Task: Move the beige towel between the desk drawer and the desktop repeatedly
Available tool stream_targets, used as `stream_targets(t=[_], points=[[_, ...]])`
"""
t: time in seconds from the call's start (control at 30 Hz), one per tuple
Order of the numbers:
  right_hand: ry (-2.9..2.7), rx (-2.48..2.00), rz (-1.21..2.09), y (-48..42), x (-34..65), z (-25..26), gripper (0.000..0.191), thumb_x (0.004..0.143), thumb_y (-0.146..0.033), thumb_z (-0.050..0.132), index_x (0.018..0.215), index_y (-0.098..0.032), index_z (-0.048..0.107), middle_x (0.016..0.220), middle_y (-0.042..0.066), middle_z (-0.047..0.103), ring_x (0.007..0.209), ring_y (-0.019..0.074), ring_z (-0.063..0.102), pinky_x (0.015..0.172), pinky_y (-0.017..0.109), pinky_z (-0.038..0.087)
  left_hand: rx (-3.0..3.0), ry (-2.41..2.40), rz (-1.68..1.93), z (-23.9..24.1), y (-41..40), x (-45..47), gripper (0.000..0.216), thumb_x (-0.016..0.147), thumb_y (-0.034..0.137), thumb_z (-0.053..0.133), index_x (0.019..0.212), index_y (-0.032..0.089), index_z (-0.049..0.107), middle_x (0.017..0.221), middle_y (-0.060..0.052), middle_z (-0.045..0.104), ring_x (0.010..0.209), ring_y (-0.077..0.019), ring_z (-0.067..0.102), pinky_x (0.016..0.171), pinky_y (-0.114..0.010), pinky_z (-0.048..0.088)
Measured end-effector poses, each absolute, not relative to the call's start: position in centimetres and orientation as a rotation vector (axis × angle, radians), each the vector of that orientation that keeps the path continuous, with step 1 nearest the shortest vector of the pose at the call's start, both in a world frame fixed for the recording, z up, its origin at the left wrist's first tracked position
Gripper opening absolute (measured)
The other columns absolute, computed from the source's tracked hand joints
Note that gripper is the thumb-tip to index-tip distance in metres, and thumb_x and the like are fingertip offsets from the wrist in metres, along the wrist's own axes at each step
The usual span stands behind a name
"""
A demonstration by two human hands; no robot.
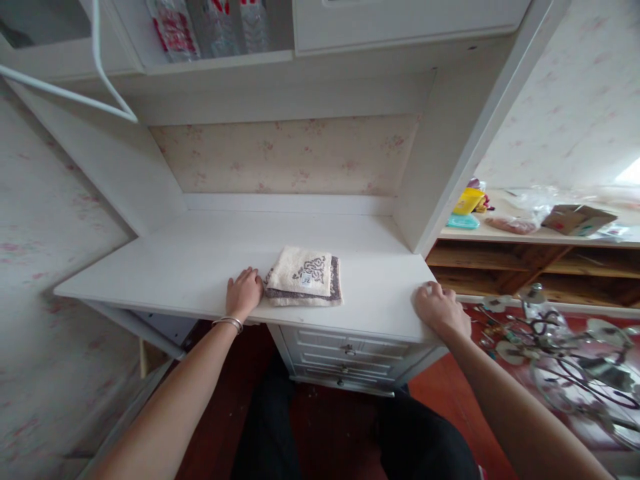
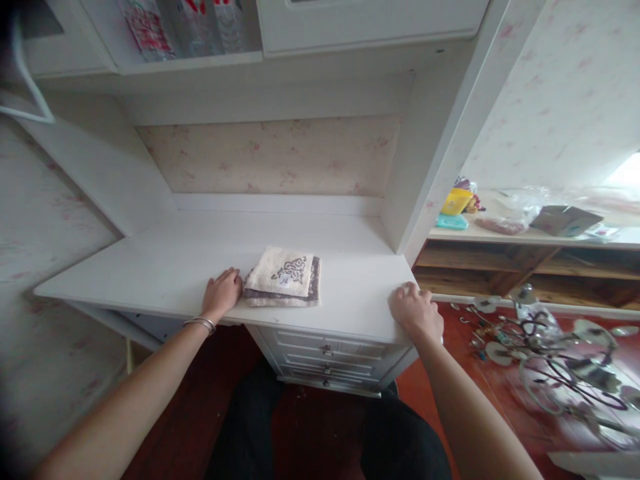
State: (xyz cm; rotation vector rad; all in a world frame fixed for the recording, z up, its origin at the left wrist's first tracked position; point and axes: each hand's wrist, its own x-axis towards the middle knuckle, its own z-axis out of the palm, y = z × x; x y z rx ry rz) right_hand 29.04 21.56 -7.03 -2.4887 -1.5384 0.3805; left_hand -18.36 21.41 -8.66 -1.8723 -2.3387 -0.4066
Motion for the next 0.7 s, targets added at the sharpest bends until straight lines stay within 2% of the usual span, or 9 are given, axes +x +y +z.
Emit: stream_targets(t=[0.7], points=[[-1.527,-2.491,0.374,21.22,29.08,-7.21,0.065,0.099,-0.056,0.014,0.148,-0.027,0.045,0.137,0.020,0.048,0.121,0.0411,0.056,0.097,0.056,0.045,-1.847,-2.342,-0.521,-8.91,21.33,-18.46,0.041,0.099,0.024,0.034,0.125,0.020,0.065,0.146,-0.011,0.056,0.137,-0.0248,0.049,0.116,-0.052,0.031]])
